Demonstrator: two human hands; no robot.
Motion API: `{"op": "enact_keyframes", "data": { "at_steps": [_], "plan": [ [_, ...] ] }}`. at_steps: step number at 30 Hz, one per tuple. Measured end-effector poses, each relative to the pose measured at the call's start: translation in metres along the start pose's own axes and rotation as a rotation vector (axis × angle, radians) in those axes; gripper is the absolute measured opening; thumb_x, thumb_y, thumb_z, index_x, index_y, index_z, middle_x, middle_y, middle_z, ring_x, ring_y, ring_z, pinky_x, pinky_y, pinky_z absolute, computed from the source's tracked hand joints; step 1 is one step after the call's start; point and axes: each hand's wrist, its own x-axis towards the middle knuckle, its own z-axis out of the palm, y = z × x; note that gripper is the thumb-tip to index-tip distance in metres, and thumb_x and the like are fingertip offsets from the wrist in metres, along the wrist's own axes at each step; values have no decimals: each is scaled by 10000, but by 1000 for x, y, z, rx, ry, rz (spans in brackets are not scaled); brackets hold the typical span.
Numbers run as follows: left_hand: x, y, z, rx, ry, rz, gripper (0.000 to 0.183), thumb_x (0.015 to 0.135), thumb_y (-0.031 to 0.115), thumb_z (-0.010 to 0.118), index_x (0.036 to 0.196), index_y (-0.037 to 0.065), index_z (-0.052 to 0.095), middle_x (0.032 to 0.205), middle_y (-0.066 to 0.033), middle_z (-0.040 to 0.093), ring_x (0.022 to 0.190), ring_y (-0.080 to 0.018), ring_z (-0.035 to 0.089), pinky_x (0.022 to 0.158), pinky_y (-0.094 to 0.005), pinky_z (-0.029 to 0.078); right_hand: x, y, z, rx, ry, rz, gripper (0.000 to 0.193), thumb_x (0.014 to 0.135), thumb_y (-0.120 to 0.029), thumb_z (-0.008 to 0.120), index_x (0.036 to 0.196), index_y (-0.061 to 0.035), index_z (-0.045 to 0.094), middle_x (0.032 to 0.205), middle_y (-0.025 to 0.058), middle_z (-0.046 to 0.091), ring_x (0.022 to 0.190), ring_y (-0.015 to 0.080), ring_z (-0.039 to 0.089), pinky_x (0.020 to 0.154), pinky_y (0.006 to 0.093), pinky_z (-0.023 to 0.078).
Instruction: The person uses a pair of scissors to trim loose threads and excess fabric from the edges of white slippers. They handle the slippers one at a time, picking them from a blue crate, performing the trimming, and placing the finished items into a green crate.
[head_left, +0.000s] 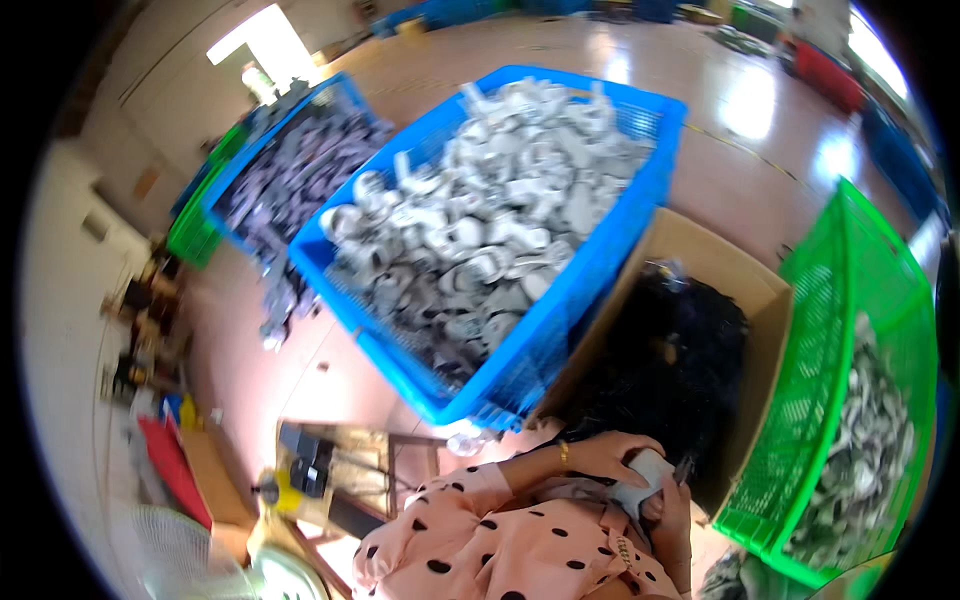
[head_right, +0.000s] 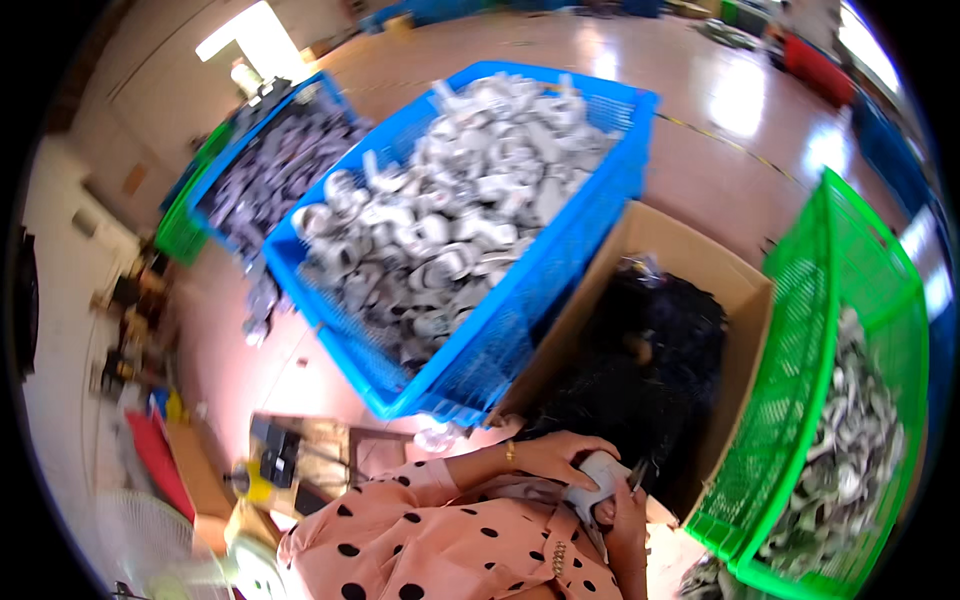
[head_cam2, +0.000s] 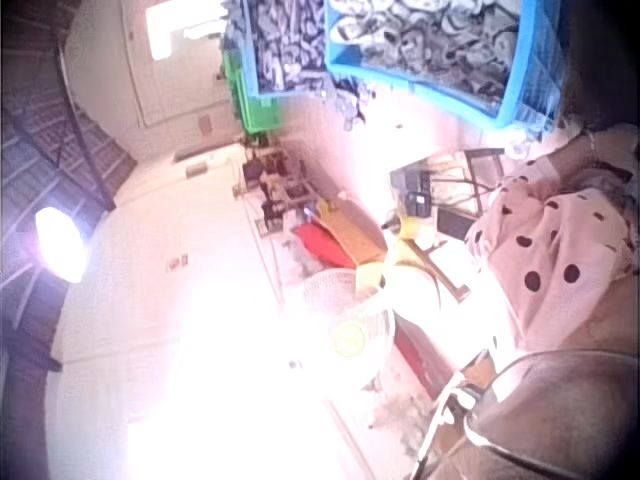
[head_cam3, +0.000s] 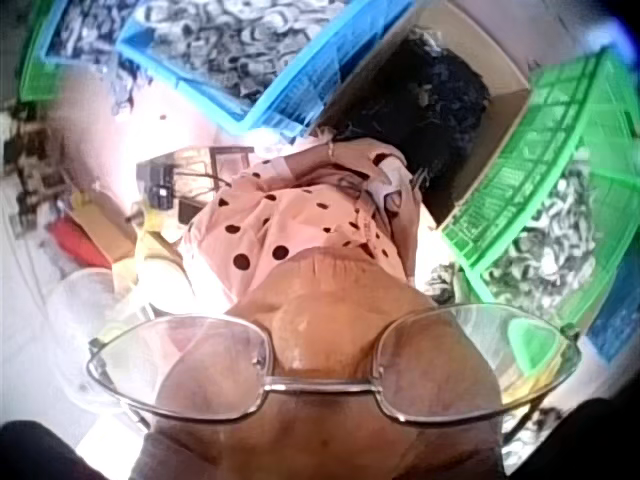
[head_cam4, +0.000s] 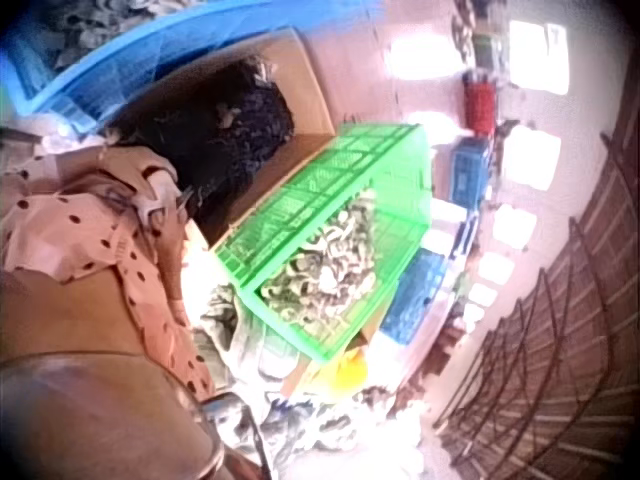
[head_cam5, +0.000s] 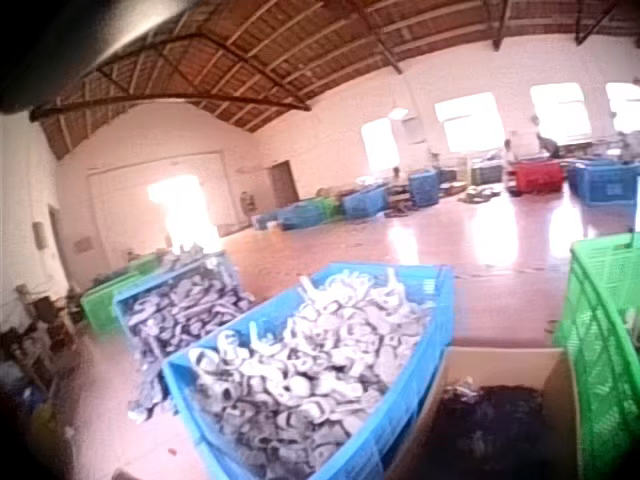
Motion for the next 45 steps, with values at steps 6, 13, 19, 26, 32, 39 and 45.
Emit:
{"op": "enact_keyframes", "data": {
  "at_steps": [6,13,19,26,32,39,45],
  "plan": [
    [28,-17,-5,-22,-87,-50,581,851,169,732,1361,42,486,1236,-79,587,1101,-142,542,967,-292,438,-1,-21,1,-35,-180,66,299,981,-267,549,745,-110,453,567,-51,347,478,56,301,462,234,208],
    [34,-22,24,-35,124,59,382,851,114,726,1209,13,637,1184,-120,649,1059,-142,602,894,-265,489,-14,-20,-9,9,-197,42,264,996,-251,525,775,-115,476,603,-77,303,500,41,256,464,234,189],
    [31,-29,30,-160,260,46,241,851,83,717,1073,-11,706,1125,-153,682,972,-141,651,834,-253,518,-10,-13,-6,-23,-211,11,212,996,-253,539,852,-103,498,612,-83,299,503,29,261,456,228,183],
    [26,-14,24,61,421,48,163,858,97,690,976,-10,724,932,-129,731,821,-109,676,704,-245,525,-13,-20,16,-69,-163,20,223,989,-238,541,805,-114,517,591,-85,304,489,30,270,450,231,188],
    [52,-7,18,174,465,74,285,965,228,558,780,12,564,687,-135,649,619,-177,647,576,-318,488,2,0,1,-160,31,-19,116,956,-192,597,982,-83,625,601,-79,464,461,28,379,408,210,272],
    [14,-37,9,-246,145,23,324,926,98,623,1232,14,558,1192,-124,633,1008,-187,653,921,-324,518,-17,6,0,-54,-31,-87,251,974,-251,587,800,-74,545,547,-74,359,451,19,292,422,226,202],
    [1,-36,30,26,277,119,486,769,106,788,1215,37,607,1203,-123,634,1050,-201,645,904,-319,521,-16,16,-3,-141,18,-116,256,983,-244,575,826,-44,554,569,-63,391,483,20,310,449,210,235]
  ]
}}
